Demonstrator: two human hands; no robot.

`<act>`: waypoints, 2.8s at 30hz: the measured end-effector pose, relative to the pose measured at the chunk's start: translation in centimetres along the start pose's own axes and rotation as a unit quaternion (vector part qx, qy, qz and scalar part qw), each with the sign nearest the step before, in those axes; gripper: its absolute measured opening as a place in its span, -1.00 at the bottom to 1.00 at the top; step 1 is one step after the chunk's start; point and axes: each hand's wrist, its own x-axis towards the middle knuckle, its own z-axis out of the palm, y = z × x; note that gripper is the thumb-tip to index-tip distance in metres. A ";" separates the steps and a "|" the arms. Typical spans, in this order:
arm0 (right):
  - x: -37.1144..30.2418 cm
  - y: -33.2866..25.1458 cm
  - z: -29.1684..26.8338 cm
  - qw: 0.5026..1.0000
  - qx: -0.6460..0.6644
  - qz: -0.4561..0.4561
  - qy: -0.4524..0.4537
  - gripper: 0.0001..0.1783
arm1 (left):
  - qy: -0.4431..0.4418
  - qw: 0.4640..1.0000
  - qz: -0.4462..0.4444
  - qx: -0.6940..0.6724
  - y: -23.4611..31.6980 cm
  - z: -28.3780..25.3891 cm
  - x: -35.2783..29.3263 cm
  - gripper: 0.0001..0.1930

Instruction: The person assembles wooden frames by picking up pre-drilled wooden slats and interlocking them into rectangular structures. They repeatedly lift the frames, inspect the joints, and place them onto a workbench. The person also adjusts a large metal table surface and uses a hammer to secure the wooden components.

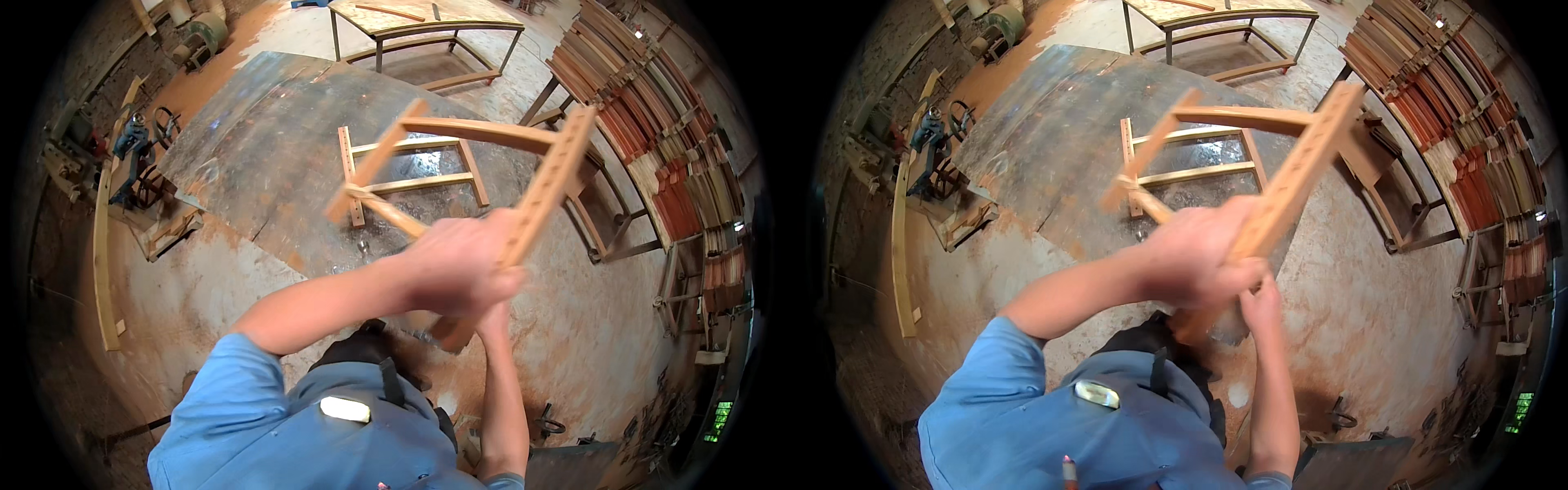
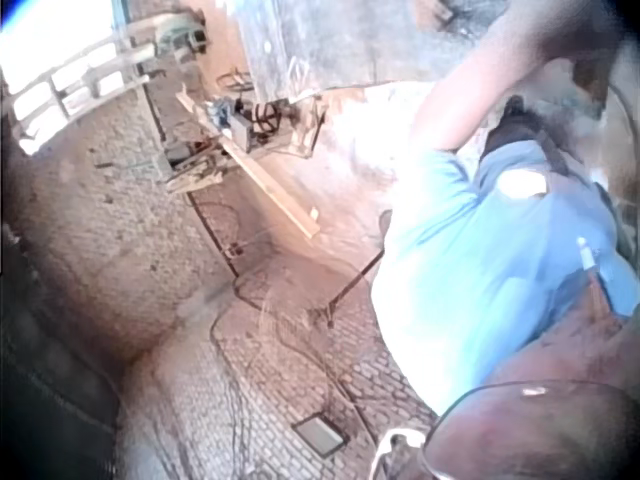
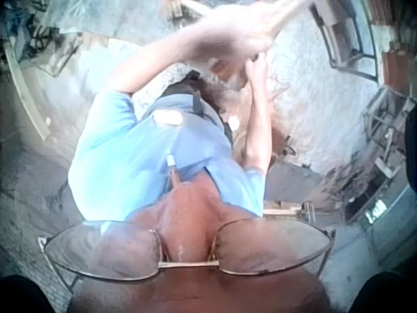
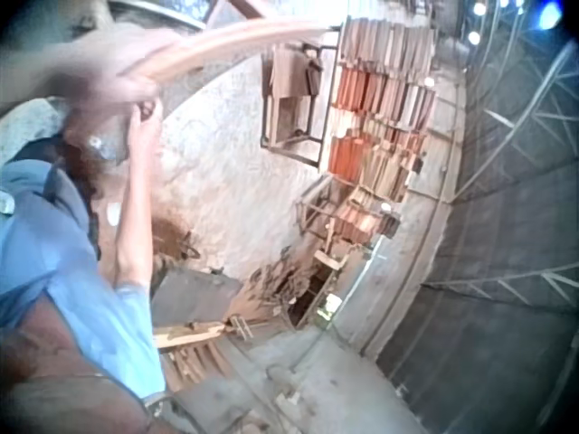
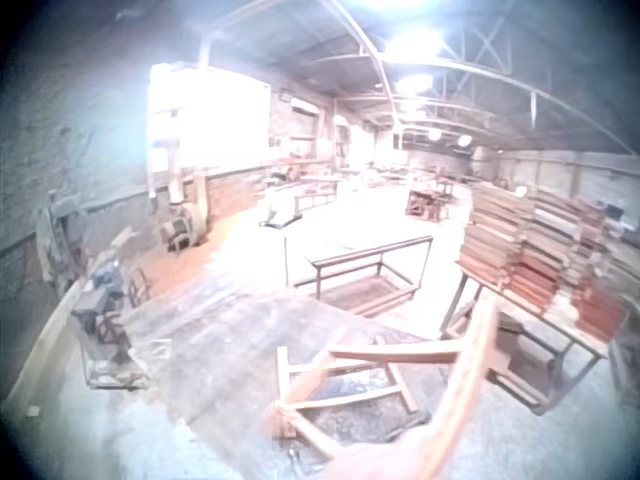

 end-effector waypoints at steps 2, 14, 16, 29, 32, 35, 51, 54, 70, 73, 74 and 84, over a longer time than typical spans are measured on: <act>2.8 -0.2 2.8 0.998 -0.054 0.006 -0.025 -0.44 | -0.005 0.995 -0.042 0.090 -3.3 -2.1 -1.6 -0.41; 20.4 -3.5 16.5 0.907 -0.322 -0.243 -0.122 -0.33 | 0.069 0.945 -0.301 0.103 -16.1 -8.5 -15.0 -0.37; 23.0 -1.6 19.3 0.871 -0.372 -0.315 -0.055 -0.28 | 0.067 0.947 -0.295 0.109 -17.1 -8.4 -16.7 -0.37; 29.3 -6.8 16.7 0.842 -0.336 -0.306 -0.290 -0.76 | 0.025 0.949 -0.255 0.185 -20.9 -8.6 -20.6 -0.38; 29.6 -11.0 10.6 0.891 -0.231 -0.314 -0.233 -0.73 | -0.029 0.935 -0.276 0.221 -21.7 -8.9 -19.3 -0.40; 28.4 -14.8 3.8 0.949 -0.078 -0.305 -0.029 -0.76 | -0.076 0.924 -0.266 0.263 -23.6 -8.3 -17.0 -0.45; 1.0 -0.3 -19.0 0.803 0.540 -0.109 0.229 -0.70 | -0.246 0.932 -0.135 0.228 -25.9 -0.4 -2.5 -0.49; -3.2 1.8 -18.3 0.798 0.509 -0.075 0.313 -0.65 | -0.252 0.937 -0.071 0.230 -26.1 0.9 -1.7 -0.49; -3.1 2.4 -15.4 0.728 0.593 -0.002 0.343 -0.58 | -0.106 0.988 -0.079 0.075 -17.4 -6.9 3.9 -0.52; -2.3 1.1 -13.9 0.717 0.593 0.013 0.368 -0.58 | -0.035 0.999 -0.009 0.025 -18.4 -8.2 3.3 -0.45; -2.3 1.0 -13.7 0.716 0.597 0.014 0.362 -0.58 | -0.024 1.000 -0.002 0.013 -18.6 -8.4 3.1 -0.44; -5.0 -2.1 -12.9 0.621 0.595 0.110 0.498 -0.63 | -0.122 0.976 -0.087 0.158 -18.1 -4.9 3.5 -0.47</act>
